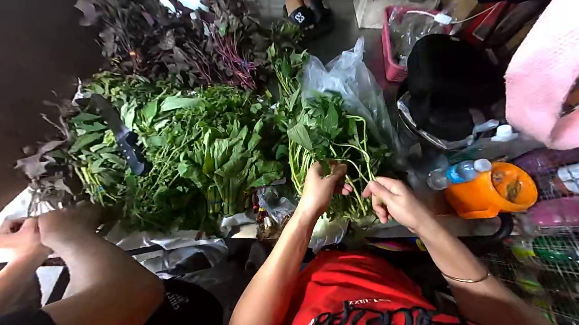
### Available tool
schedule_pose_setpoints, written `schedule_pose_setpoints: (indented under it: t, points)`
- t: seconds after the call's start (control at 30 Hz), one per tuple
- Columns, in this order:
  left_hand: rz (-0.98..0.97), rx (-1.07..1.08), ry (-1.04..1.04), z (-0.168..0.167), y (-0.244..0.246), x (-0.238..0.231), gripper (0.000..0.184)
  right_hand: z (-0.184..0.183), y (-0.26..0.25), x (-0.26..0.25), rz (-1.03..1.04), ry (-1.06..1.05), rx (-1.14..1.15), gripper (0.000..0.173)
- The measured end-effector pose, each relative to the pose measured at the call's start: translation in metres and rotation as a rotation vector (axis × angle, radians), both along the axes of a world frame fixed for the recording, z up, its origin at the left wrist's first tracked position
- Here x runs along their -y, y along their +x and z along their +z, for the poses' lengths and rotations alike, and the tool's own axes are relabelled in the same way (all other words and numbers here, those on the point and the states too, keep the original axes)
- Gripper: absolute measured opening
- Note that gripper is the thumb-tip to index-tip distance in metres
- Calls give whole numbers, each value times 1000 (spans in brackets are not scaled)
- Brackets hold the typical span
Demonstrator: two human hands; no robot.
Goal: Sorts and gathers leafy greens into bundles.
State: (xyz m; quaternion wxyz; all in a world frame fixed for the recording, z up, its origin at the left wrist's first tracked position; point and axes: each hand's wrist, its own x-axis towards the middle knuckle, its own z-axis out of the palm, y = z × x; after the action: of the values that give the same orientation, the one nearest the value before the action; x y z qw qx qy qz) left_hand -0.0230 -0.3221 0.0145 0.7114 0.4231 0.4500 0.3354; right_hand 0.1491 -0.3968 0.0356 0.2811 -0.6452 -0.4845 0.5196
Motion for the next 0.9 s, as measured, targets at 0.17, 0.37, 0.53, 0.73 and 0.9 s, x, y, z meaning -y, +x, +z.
schedule_pose_setpoints:
  t: [0.17,0.37,0.53,0.73,0.9]
  points:
    - [24,101,-22,-2,8,4,9,14,2,3,99,-168,194,37]
    - [45,100,13,-4,18,8,11,4,-1,9,-46,-179,-180,32]
    - [-12,-93,77,-4,23,7,23,-7,-9,17,-135,-164,-428,31]
    - [-59,-167,91,-1,21,2,27,18,20,8,28,-65,136,37]
    - [-8,-26,112,-2,13,8,15,45,64,-27,-161,261,427,31]
